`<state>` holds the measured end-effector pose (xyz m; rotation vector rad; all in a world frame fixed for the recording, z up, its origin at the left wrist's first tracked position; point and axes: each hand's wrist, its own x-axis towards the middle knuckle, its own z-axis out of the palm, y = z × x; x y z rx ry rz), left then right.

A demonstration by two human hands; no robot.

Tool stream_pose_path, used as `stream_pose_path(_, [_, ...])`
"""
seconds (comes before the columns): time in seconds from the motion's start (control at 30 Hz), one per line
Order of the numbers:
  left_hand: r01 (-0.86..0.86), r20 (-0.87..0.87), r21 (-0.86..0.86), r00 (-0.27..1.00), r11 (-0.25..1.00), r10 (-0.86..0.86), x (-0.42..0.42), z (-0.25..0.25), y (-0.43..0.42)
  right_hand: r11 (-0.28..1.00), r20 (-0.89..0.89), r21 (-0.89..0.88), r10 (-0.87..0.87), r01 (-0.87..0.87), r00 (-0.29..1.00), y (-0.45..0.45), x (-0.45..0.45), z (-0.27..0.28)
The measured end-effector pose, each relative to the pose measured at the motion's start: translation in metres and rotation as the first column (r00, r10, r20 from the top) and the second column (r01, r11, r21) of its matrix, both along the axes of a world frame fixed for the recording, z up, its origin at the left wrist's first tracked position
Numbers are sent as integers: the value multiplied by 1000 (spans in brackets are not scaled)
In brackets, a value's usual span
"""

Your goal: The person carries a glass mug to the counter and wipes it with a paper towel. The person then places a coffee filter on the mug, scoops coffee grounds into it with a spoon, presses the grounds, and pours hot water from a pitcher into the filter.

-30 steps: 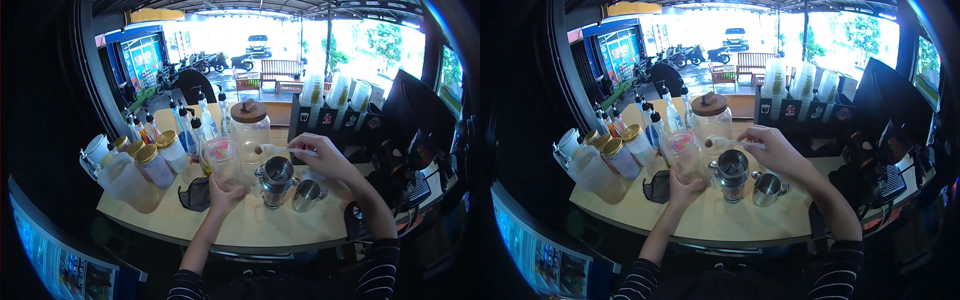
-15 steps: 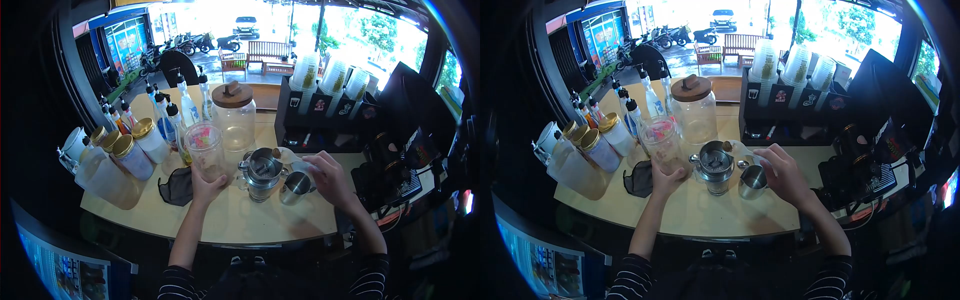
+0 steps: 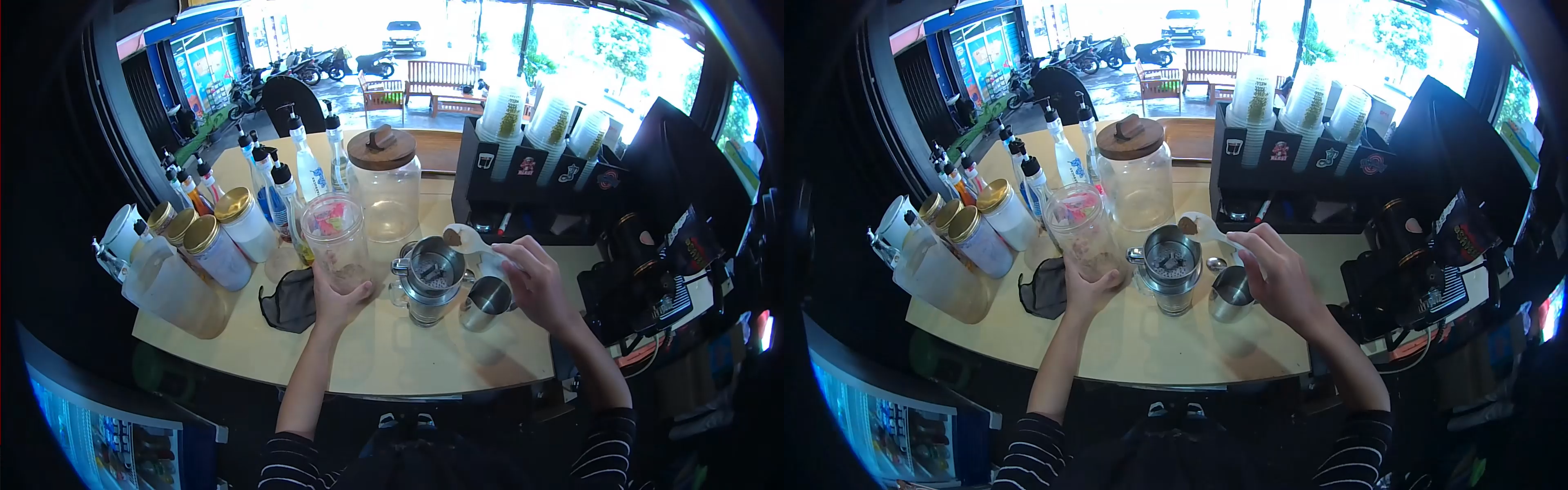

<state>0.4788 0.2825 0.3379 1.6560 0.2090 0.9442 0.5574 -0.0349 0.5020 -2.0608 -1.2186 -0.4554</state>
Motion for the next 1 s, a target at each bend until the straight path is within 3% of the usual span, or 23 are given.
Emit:
stream_pose_path(0.27, [-45, -22, 83, 999, 996, 47, -3, 4, -2, 999, 36, 32, 18, -19, 999, 10, 1, -4])
stream_pose_path(0.87, [-32, -59, 44, 998, 999, 34, -5, 9, -5, 997, 53, 79, 7, -11, 999, -3, 0, -12])
stream_pose_path(1.0, [32, 16, -59, 999, 998, -31, -2, 2, -5, 999, 4, 54, -2, 2, 1000, -10, -5, -15])
